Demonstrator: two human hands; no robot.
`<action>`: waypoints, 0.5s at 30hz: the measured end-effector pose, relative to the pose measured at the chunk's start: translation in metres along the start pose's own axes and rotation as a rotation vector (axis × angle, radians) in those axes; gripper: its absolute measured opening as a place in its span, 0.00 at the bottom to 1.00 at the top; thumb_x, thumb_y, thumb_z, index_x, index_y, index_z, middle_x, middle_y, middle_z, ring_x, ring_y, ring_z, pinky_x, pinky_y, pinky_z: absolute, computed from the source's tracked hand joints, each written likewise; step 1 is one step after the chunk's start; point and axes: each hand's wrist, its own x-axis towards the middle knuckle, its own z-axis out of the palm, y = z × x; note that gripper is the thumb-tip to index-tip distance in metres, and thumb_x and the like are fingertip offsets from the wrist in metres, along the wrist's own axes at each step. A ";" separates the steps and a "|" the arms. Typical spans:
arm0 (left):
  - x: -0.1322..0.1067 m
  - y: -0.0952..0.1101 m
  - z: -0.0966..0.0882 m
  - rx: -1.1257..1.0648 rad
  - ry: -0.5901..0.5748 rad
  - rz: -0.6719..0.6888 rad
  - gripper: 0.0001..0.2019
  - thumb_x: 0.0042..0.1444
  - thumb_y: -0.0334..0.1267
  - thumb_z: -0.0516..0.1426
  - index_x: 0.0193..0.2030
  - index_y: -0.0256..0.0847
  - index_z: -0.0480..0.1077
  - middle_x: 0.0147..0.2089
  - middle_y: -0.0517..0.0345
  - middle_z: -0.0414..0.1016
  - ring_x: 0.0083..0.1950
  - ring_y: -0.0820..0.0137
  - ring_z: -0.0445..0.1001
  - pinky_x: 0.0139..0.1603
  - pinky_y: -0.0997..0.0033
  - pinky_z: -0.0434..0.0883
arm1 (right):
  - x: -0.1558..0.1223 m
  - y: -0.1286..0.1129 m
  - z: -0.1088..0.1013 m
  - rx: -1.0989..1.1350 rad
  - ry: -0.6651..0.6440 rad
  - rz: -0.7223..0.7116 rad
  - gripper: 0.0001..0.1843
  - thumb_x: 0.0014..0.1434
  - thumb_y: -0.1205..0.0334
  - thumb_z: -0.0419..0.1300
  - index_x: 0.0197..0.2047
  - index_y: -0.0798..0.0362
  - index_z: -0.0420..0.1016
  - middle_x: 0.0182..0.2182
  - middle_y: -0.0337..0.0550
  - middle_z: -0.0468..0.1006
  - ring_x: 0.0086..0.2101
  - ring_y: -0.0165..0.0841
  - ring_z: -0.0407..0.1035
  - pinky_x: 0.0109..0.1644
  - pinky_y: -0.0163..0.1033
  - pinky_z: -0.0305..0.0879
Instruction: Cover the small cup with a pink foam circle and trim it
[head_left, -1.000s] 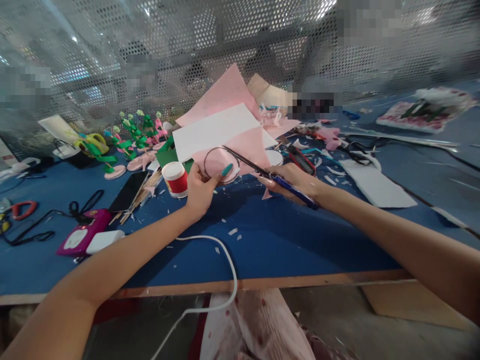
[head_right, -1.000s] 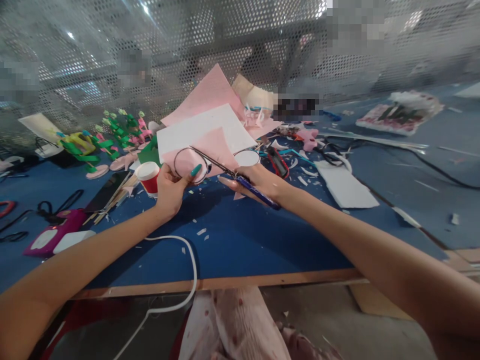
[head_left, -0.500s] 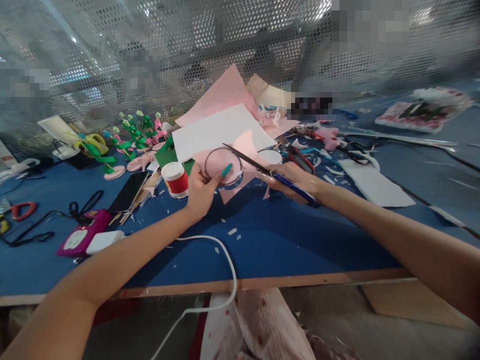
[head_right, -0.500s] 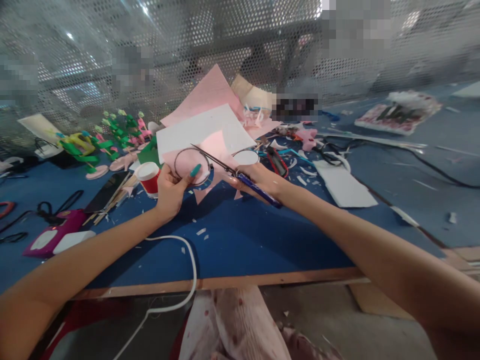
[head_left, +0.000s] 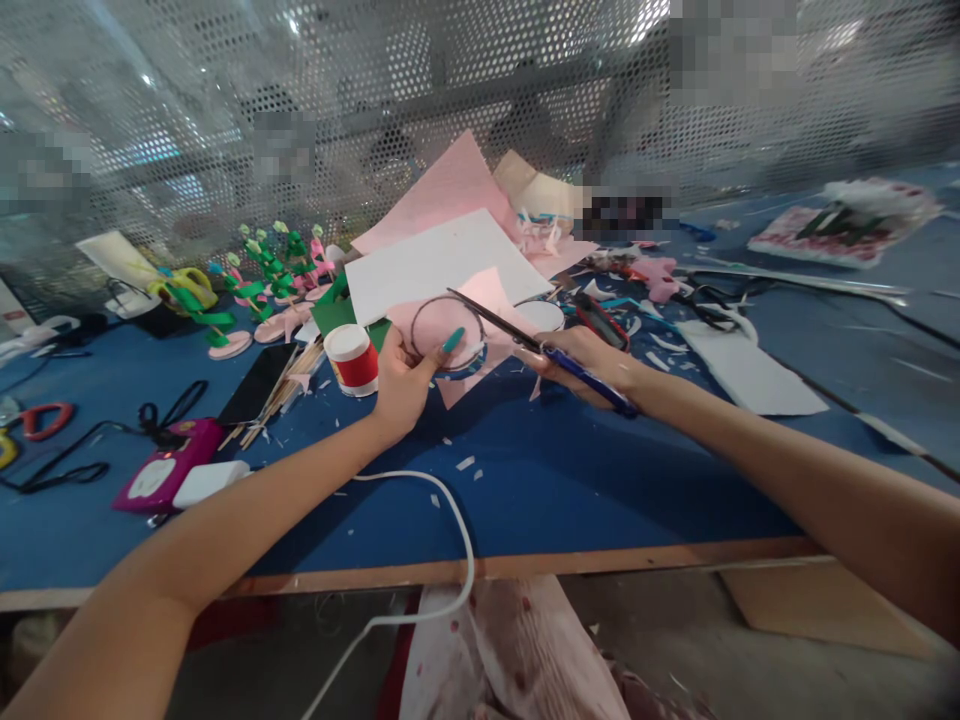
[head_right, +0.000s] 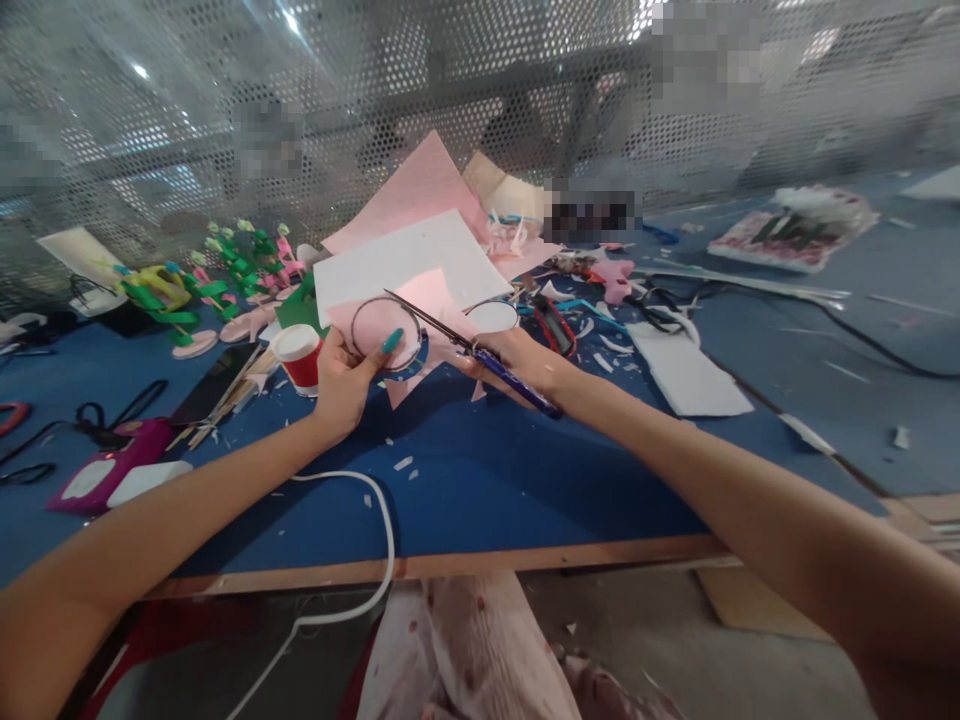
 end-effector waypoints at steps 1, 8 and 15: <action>0.000 0.000 0.000 -0.010 0.001 -0.001 0.20 0.40 0.39 0.66 0.37 0.40 0.63 0.33 0.60 0.73 0.34 0.75 0.74 0.34 0.75 0.75 | 0.000 0.000 -0.001 0.002 -0.003 -0.001 0.30 0.52 0.33 0.47 0.19 0.52 0.56 0.16 0.37 0.59 0.19 0.25 0.53 0.22 0.34 0.49; 0.000 0.000 0.002 -0.028 -0.036 -0.037 0.22 0.38 0.42 0.67 0.38 0.40 0.63 0.35 0.58 0.74 0.36 0.73 0.75 0.35 0.73 0.75 | -0.002 -0.011 -0.006 0.102 -0.100 -0.017 0.24 0.55 0.39 0.51 0.23 0.51 0.59 0.12 0.35 0.60 0.16 0.28 0.59 0.21 0.33 0.53; -0.002 0.000 0.001 -0.004 -0.053 -0.064 0.23 0.38 0.43 0.67 0.39 0.40 0.62 0.35 0.59 0.72 0.37 0.71 0.74 0.35 0.71 0.75 | -0.002 -0.009 -0.004 0.120 -0.096 -0.007 0.25 0.54 0.37 0.51 0.23 0.52 0.59 0.11 0.34 0.59 0.17 0.29 0.60 0.23 0.34 0.53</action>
